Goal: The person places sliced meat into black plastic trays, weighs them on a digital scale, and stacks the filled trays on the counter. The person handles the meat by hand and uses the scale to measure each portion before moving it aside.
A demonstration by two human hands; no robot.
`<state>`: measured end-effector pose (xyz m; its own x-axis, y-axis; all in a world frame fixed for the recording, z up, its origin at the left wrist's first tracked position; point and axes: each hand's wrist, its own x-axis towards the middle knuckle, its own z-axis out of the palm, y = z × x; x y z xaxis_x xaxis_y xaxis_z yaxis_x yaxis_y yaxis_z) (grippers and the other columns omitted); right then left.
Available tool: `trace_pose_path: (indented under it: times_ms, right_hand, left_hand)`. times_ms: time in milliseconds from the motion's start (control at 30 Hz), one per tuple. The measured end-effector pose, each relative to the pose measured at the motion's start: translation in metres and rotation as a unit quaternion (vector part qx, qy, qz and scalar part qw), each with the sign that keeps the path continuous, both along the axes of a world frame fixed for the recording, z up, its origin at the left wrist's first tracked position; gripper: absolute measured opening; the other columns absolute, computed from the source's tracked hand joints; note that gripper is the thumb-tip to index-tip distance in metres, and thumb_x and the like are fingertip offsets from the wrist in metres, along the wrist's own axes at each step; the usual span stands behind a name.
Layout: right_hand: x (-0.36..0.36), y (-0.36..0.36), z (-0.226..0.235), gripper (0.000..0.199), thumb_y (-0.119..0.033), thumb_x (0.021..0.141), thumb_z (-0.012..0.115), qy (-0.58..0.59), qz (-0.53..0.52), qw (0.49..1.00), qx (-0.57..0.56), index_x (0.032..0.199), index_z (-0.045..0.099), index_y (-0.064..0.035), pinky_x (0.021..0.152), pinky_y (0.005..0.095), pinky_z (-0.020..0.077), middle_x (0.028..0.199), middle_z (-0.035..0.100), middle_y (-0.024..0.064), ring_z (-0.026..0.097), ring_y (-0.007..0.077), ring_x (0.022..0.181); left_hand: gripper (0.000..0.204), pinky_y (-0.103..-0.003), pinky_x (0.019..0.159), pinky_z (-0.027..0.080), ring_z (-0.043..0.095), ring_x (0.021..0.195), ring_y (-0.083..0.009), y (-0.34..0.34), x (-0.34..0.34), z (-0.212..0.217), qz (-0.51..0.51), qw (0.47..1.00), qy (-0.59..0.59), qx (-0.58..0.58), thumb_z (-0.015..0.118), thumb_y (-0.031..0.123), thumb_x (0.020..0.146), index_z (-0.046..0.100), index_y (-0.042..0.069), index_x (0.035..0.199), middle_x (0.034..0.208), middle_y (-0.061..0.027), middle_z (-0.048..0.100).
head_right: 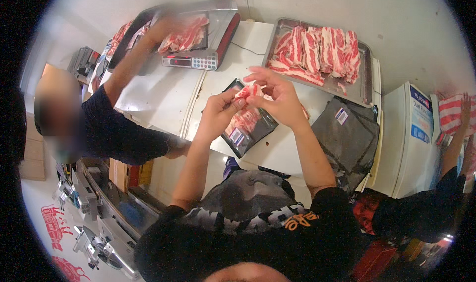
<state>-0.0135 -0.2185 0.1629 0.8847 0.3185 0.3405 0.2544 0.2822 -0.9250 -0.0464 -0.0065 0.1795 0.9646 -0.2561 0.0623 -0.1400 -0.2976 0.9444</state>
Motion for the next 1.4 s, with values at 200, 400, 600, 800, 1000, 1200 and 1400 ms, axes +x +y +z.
trace_pose_path:
  times_ms: [200,400,600,800,1000,1200,1400]
  right_hand:
    - [0.015,-0.011,-0.077,0.129,-0.060,0.065,0.097,0.190,0.252,0.924,0.215,0.163,0.032,-0.0075,0.121,0.0413,0.0395,0.158,0.050,0.0100,0.049,0.0226,0.144]
    - [-0.008,0.010,-0.089,0.137,-0.062,0.058,0.098,0.169,0.289,0.926,0.175,0.164,0.030,-0.0078,0.116,0.0462,0.0466,0.155,0.052,0.0152,0.054,0.0323,0.141]
    - [-0.014,0.025,-0.060,0.083,-0.036,0.083,0.088,0.207,0.345,0.896,0.189,0.149,0.048,-0.0058,0.095,0.0425,0.0597,0.131,0.066,0.0174,0.069,0.0284,0.117]
    - [-0.020,0.031,-0.075,0.047,-0.012,0.096,0.075,0.306,0.207,0.910,0.186,0.137,0.059,0.0018,0.091,0.0379,0.0618,0.123,0.072,0.0154,0.074,0.0235,0.105]
    - [-0.028,0.030,-0.064,0.055,-0.015,0.095,0.075,0.330,0.270,0.883,0.197,0.143,0.053,0.0020,0.088,0.0375,0.0636,0.124,0.071,0.0192,0.074,0.0246,0.106]
    - [-0.033,0.032,-0.076,0.051,-0.019,0.094,0.074,0.340,0.302,0.856,0.245,0.138,0.056,-0.0002,0.086,0.0392,0.0647,0.116,0.070,0.0157,0.073,0.0221,0.099]
    - [-0.032,0.037,-0.085,0.044,-0.016,0.094,0.077,0.348,0.273,0.861,0.251,0.132,0.062,-0.0007,0.080,0.0339,0.0638,0.110,0.073,0.0109,0.073,0.0183,0.097]
  left_hand:
    - [0.022,-0.025,0.062,0.049,0.060,0.070,-0.0045,-0.016,-0.004,0.020,-0.032,0.946,0.132,-0.294,0.070,0.014,0.104,0.074,-0.005,0.113,0.078,-0.0005,0.069]
    - [0.027,-0.024,0.061,0.052,0.064,0.072,-0.0062,-0.003,-0.005,0.039,-0.083,0.963,0.147,-0.209,0.072,0.018,0.104,0.073,-0.006,0.117,0.091,-0.0025,0.073]
    - [0.021,-0.024,0.043,0.041,0.052,0.049,-0.0042,0.001,-0.009,0.040,-0.002,0.980,0.085,-0.179,0.068,0.016,0.105,0.074,-0.004,0.111,0.074,-0.0015,0.068]
    - [0.022,-0.024,0.050,0.048,0.061,0.059,-0.0048,0.017,0.004,0.003,0.047,0.995,-0.020,-0.091,0.068,0.017,0.105,0.074,-0.004,0.109,0.078,-0.0019,0.069]
    - [0.021,-0.025,0.066,0.050,0.060,0.074,-0.0046,0.014,-0.007,0.013,0.032,0.971,0.126,-0.200,0.067,0.014,0.106,0.074,-0.005,0.108,0.079,0.0008,0.069]
    - [0.021,-0.027,0.084,0.051,0.061,0.090,-0.0064,0.021,-0.004,-0.002,-0.001,0.973,0.112,-0.204,0.069,0.012,0.104,0.074,-0.004,0.116,0.097,-0.0010,0.073]
    - [0.022,-0.026,0.083,0.051,0.062,0.089,-0.0067,0.021,-0.006,0.004,0.006,0.974,0.095,-0.206,0.067,0.012,0.105,0.074,-0.005,0.117,0.098,-0.0003,0.073]
